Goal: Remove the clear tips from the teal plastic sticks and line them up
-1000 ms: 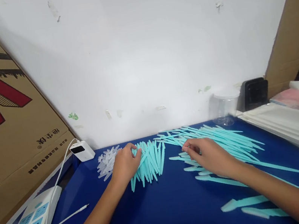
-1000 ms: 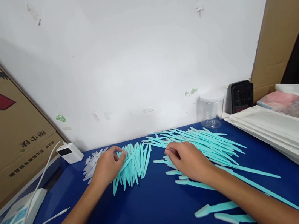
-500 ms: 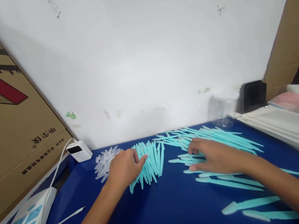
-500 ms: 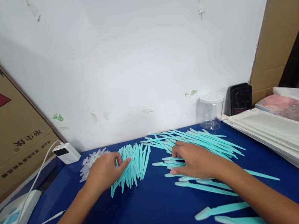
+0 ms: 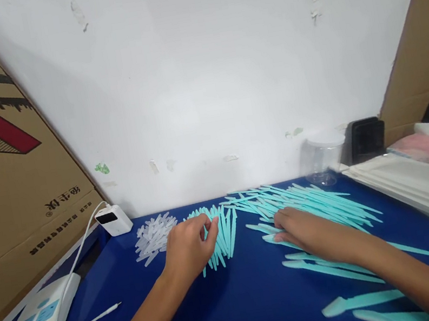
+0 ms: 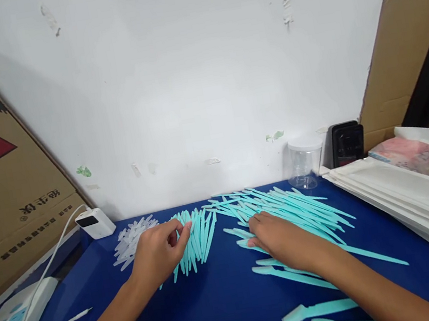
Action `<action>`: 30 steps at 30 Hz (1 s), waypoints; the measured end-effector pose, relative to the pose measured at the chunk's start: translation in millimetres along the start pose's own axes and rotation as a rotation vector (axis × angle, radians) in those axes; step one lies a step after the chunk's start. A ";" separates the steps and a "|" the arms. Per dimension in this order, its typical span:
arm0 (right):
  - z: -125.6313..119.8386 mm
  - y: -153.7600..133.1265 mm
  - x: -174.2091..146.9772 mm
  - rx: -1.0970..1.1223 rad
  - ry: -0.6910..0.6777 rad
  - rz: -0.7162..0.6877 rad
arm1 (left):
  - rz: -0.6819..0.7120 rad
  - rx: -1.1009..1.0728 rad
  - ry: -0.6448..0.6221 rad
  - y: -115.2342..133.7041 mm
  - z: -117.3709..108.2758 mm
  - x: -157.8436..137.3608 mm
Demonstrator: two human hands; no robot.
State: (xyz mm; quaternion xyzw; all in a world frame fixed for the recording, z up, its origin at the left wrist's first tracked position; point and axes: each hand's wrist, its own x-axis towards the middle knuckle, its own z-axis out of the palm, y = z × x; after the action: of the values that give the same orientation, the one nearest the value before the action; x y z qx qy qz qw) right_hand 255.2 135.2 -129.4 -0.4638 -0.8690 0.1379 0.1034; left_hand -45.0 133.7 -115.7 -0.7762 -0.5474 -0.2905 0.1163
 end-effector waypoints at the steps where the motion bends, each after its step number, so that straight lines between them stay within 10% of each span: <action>1: 1.1 -0.1 -0.2 0.002 0.014 0.003 | 0.013 -0.014 0.019 0.4 0.9 -0.7; 7: -4.9 -8.2 -2.5 0.257 0.076 0.061 | 0.050 -0.098 0.030 4.3 -0.3 -2.4; 18: 1.5 -51.7 -8.9 0.632 -0.091 -0.112 | 0.092 -0.611 -0.400 45.7 -1.9 -24.3; 30: 18.9 -64.9 -3.1 0.777 -0.027 -0.035 | 0.214 -0.541 -0.341 49.0 3.1 -29.9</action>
State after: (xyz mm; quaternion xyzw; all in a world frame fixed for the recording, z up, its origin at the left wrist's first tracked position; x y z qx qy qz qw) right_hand 200.6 95.4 -125.5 -0.3733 -0.7611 0.4612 0.2621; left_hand -6.0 93.6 -128.7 -0.8693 -0.3776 -0.2773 -0.1574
